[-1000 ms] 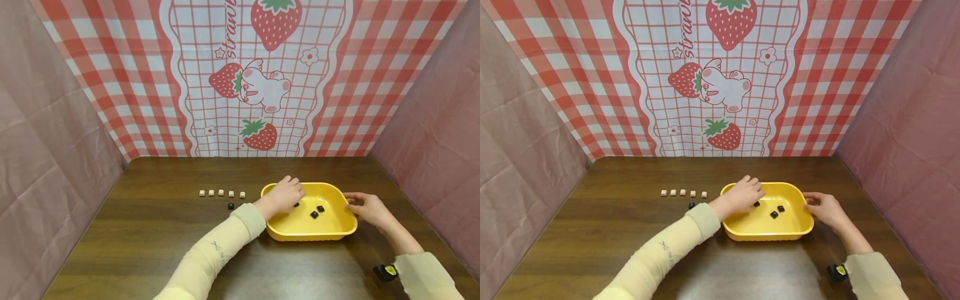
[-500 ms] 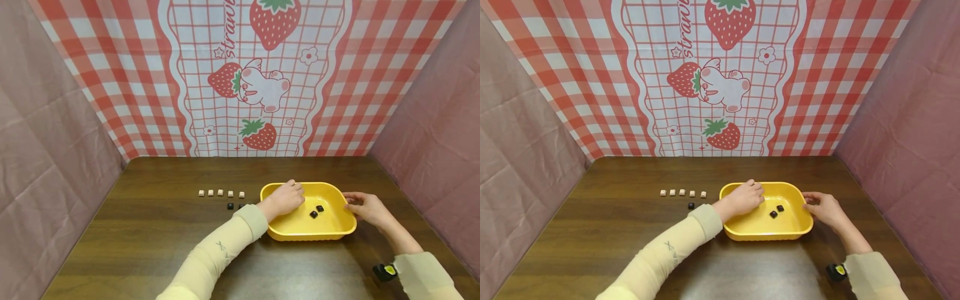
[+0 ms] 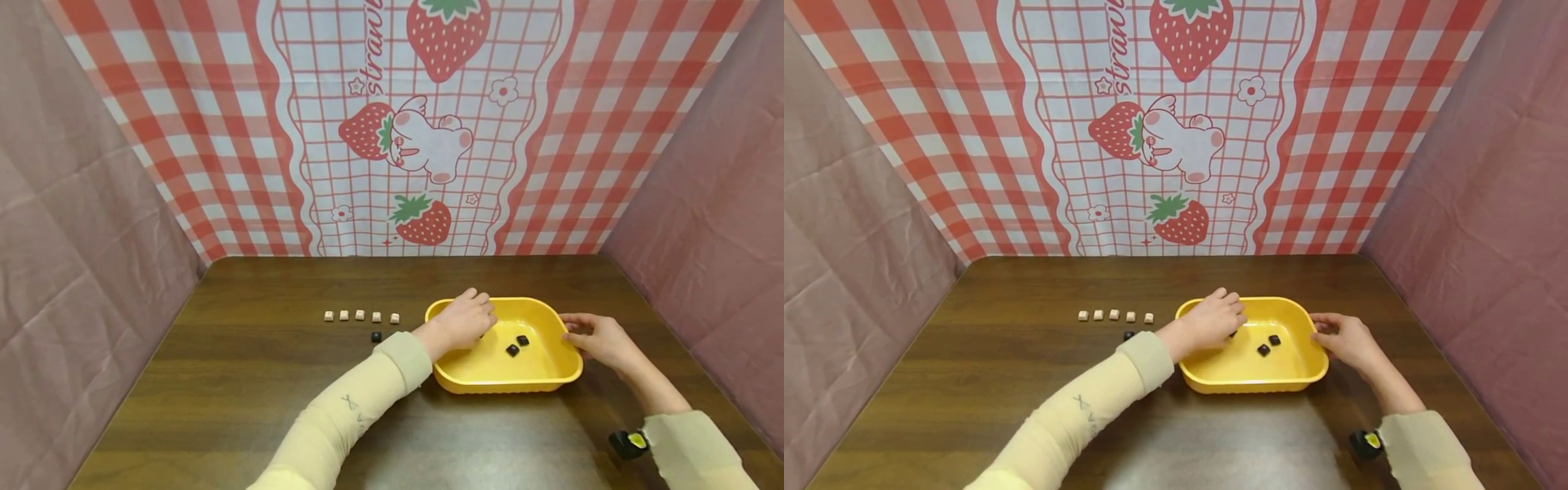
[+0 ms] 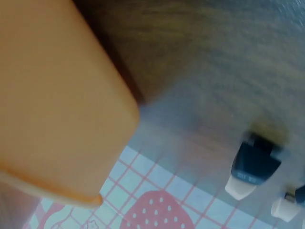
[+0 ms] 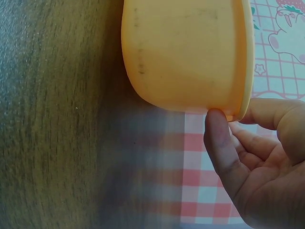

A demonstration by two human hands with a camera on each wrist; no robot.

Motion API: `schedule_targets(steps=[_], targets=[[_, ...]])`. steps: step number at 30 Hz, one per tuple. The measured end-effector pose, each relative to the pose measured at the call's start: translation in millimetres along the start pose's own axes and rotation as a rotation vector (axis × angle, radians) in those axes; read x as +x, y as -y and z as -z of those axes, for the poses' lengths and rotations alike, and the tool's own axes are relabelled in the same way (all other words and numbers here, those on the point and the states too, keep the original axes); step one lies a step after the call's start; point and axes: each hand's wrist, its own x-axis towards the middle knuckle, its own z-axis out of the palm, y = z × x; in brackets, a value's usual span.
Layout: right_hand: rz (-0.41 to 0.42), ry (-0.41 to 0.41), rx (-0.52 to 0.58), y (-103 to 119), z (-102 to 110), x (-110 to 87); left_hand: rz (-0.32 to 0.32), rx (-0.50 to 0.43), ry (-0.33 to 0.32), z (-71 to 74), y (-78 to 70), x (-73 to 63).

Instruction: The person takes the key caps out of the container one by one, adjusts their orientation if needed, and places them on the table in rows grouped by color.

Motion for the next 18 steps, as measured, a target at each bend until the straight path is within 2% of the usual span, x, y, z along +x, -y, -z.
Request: schedule_targets(steps=[12, 18], targets=[[0.0, -0.004, 0.008, -2, 0, 0.2, 0.03, -0.012, -0.028, 19.8, 11.8, -15.5], [0.0, -0.002, 0.007, -2, 0, 0.0, 0.054, -0.003, -0.072, 27.4, 20.3, -27.8]])
